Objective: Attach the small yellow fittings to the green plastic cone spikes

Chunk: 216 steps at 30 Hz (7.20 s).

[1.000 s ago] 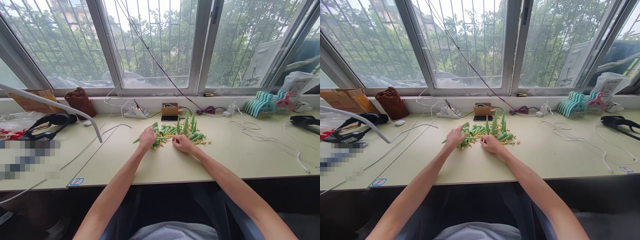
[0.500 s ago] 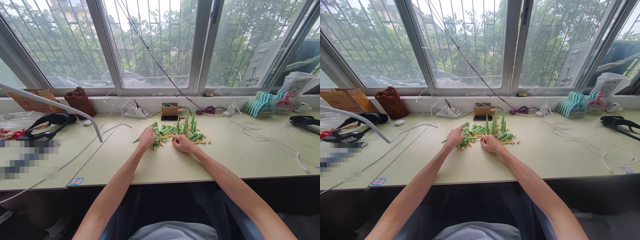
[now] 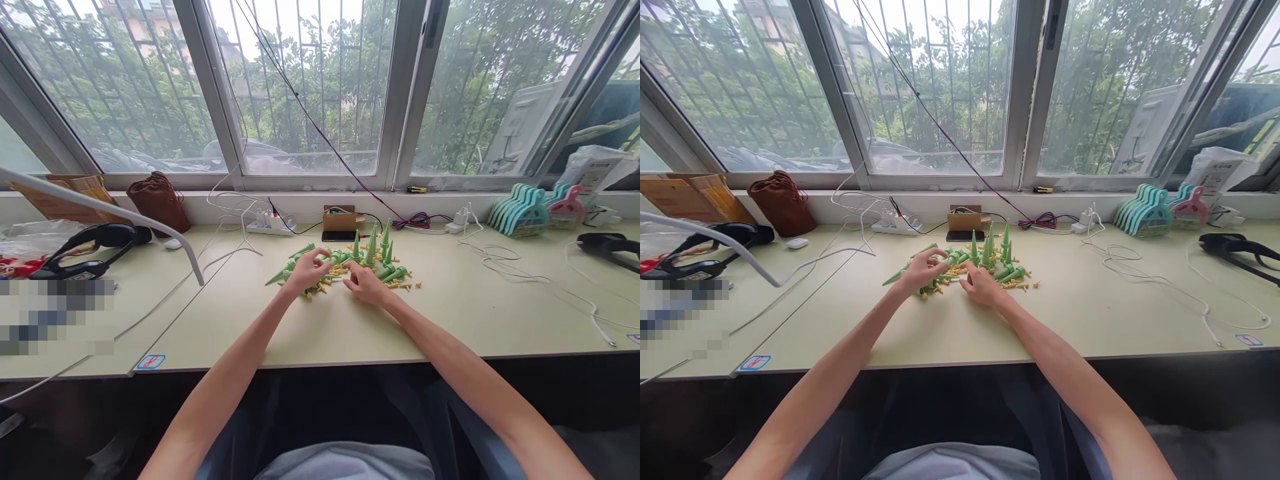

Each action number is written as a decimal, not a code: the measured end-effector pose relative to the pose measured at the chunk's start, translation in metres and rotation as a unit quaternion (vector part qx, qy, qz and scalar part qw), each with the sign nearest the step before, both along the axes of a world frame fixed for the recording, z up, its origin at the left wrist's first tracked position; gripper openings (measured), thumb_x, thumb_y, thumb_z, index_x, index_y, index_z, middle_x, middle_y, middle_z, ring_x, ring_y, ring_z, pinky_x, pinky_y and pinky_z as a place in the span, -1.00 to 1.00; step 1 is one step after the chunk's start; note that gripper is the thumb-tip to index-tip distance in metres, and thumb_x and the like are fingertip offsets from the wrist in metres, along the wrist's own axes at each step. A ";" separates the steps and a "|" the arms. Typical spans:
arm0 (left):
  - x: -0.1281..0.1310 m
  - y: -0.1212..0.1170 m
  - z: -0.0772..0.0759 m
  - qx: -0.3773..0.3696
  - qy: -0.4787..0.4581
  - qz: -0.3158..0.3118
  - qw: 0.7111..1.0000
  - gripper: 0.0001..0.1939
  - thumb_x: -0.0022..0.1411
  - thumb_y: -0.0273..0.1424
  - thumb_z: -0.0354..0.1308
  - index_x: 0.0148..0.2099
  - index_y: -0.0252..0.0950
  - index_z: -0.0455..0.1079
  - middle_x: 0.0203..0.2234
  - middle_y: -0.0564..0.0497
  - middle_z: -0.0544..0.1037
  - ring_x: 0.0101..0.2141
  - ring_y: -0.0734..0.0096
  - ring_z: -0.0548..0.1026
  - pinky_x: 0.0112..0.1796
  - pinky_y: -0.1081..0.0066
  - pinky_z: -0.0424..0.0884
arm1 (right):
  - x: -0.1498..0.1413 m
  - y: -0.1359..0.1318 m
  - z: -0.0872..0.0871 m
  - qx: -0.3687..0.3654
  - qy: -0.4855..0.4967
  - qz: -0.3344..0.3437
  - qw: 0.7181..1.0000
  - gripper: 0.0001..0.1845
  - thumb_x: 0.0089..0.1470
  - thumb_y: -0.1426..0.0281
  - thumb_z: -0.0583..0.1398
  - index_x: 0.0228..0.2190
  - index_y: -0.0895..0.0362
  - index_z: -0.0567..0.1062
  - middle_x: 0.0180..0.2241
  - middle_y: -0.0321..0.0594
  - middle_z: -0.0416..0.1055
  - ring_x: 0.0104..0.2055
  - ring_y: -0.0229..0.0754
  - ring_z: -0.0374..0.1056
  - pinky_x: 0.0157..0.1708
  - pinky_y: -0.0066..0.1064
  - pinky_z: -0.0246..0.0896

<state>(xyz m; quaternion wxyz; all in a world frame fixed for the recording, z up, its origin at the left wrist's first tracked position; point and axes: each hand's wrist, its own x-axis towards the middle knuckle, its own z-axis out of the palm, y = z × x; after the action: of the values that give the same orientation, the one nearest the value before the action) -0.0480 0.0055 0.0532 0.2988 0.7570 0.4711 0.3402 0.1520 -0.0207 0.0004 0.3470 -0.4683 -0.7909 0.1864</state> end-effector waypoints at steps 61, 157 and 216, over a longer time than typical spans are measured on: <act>0.023 -0.006 -0.025 0.128 0.036 -0.058 0.989 -0.68 0.14 -0.13 0.20 -0.42 -0.31 0.42 -0.53 0.06 0.49 -0.54 0.54 0.32 -0.47 0.49 0.24 | 0.001 0.001 0.002 -0.006 -0.038 0.011 0.999 -0.86 0.04 0.35 0.21 -0.49 0.14 0.37 -0.57 -0.35 0.34 -0.52 -0.31 0.20 -0.48 -0.47 0.02; 0.009 -0.014 -0.008 0.091 0.290 -0.120 0.945 -0.77 0.00 -0.51 0.10 -0.25 -0.26 0.46 -0.47 -0.01 0.54 -0.38 0.27 0.46 -0.42 0.40 0.25 | 0.003 0.000 0.007 -0.038 -0.064 0.030 0.997 -0.85 0.09 0.39 0.19 -0.26 0.15 0.49 -0.45 -0.29 0.42 -0.43 -0.28 0.27 -0.40 -0.48 0.08; 0.014 -0.003 -0.017 0.092 0.136 -0.047 0.985 -0.72 0.25 -0.55 -0.05 -0.03 -0.31 0.36 -0.34 -0.05 0.49 -0.31 0.32 0.44 -0.24 0.37 0.33 | 0.005 0.001 0.006 -0.034 -0.035 0.055 0.997 -0.67 0.19 0.30 0.13 -0.08 0.17 0.51 -0.45 -0.25 0.49 -0.48 -0.28 0.29 -0.36 -0.45 0.15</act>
<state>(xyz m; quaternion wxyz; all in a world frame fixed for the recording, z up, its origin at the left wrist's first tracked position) -0.0344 0.0029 0.0360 0.1765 0.8420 0.4375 0.2618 0.1572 -0.0202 0.0062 0.2925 -0.4422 -0.8201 0.2155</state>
